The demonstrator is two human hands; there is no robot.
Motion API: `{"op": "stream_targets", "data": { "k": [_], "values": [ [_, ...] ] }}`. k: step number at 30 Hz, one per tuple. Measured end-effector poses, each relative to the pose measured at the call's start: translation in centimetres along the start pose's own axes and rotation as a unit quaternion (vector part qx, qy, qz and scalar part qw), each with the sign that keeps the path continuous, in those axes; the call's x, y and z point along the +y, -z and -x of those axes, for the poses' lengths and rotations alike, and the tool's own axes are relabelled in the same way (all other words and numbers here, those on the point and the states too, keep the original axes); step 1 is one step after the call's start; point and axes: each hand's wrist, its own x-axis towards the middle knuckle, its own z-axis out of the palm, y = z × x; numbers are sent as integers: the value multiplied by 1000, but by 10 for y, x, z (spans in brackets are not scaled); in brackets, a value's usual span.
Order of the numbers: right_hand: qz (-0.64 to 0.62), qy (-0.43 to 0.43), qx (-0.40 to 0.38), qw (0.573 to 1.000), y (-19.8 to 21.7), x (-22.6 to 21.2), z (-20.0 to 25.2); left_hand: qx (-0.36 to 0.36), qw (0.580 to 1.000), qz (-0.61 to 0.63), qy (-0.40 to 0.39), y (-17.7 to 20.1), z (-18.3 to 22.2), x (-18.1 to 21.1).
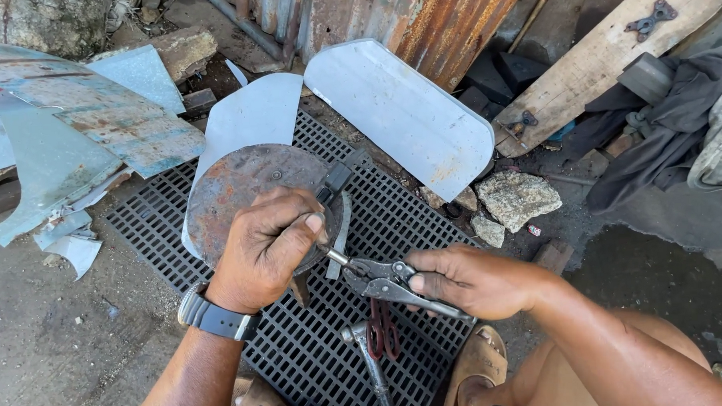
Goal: Using locking pliers to disassemble or repair a component of a power tool.
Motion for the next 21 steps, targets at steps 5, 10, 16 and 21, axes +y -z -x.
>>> {"op": "stream_targets", "data": {
  "k": [5,10,16,21],
  "values": [
    [-17,22,116,993,-17,0,8,21,1000,7,11,0,0,-4],
    [-163,16,108,981,-22,-8,10,26,999,15,14,1,-1,-5],
    [-54,138,198,969,-33,5,3,47,999,-6,24,5,0,-7],
    [134,155,254,945,-44,-2,-3,53,998,1,15,4,-1,-4]
  ]
}}
